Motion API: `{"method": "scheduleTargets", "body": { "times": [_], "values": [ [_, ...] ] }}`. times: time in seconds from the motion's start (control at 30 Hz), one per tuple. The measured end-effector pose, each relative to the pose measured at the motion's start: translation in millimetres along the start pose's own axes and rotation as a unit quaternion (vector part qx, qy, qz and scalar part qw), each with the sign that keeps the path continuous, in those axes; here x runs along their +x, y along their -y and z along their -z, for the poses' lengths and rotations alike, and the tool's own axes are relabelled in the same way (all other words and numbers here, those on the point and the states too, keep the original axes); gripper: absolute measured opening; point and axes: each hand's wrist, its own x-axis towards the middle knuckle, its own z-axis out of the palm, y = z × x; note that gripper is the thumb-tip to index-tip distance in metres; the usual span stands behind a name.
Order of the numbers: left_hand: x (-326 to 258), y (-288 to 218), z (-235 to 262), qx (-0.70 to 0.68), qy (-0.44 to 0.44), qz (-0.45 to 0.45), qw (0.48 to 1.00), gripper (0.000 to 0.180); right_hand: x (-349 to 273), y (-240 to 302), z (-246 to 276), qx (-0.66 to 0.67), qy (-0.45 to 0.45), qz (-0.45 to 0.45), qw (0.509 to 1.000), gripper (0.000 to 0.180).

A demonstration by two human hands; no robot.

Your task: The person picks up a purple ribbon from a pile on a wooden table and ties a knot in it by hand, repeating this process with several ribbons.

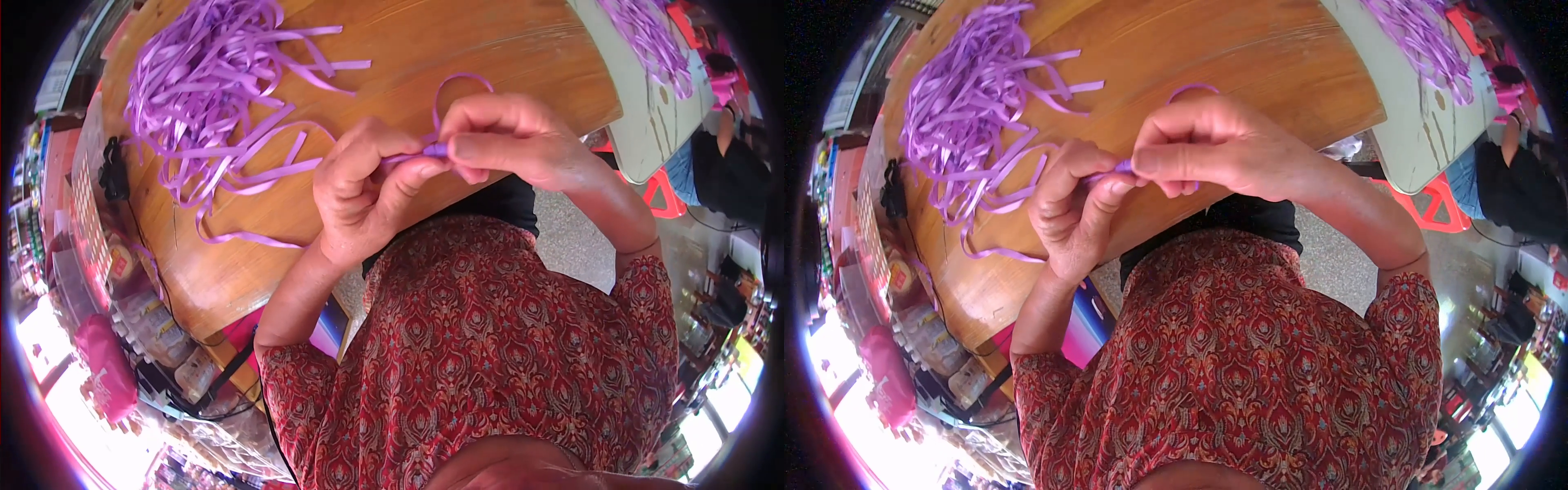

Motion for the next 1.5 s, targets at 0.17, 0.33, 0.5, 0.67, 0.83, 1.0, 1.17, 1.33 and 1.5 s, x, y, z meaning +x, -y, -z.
{"method": "scheduleTargets", "body": {
  "times": [0.17, 0.33, 0.5, 0.67, 0.83, 1.0, 1.17, 1.33, 1.5],
  "values": [
    [7, -6, -2, 0.053, 0.053, -0.032, 0.997, 0.016, -11, -3, 12, -0.038, -0.010, 0.044, 0.998, 0.015],
    [23, -20, -6, -0.027, 0.123, 0.026, 0.992, 0.024, -32, 3, 24, -0.073, -0.039, 0.086, 0.993, 0.015],
    [45, -39, -15, -0.013, 0.196, 0.077, 0.978, 0.033, -45, 4, 22, -0.220, -0.083, 0.209, 0.949, 0.013],
    [56, -43, -41, 0.023, 0.193, 0.132, 0.972, 0.020, -61, 7, 27, -0.448, -0.211, 0.316, 0.809, 0.017],
    [70, -36, -43, 0.015, 0.231, 0.074, 0.970, 0.016, -64, 10, 32, -0.445, -0.277, 0.357, 0.773, 0.023],
    [74, -48, -54, -0.212, 0.207, 0.113, 0.948, 0.019, -55, 9, 45, -0.234, -0.203, 0.346, 0.886, 0.061],
    [90, -72, -65, -0.294, 0.181, 0.037, 0.938, 0.018, -39, 1, 32, 0.064, -0.010, 0.308, 0.949, 0.080],
    [110, -83, -59, -0.485, 0.211, 0.118, 0.840, 0.022, -58, -9, 27, -0.013, -0.071, 0.142, 0.987, 0.036],
    [110, -79, -52, -0.559, 0.136, 0.122, 0.809, 0.023, -74, -33, 37, 0.043, -0.220, 0.099, 0.970, 0.026]
  ]
}}
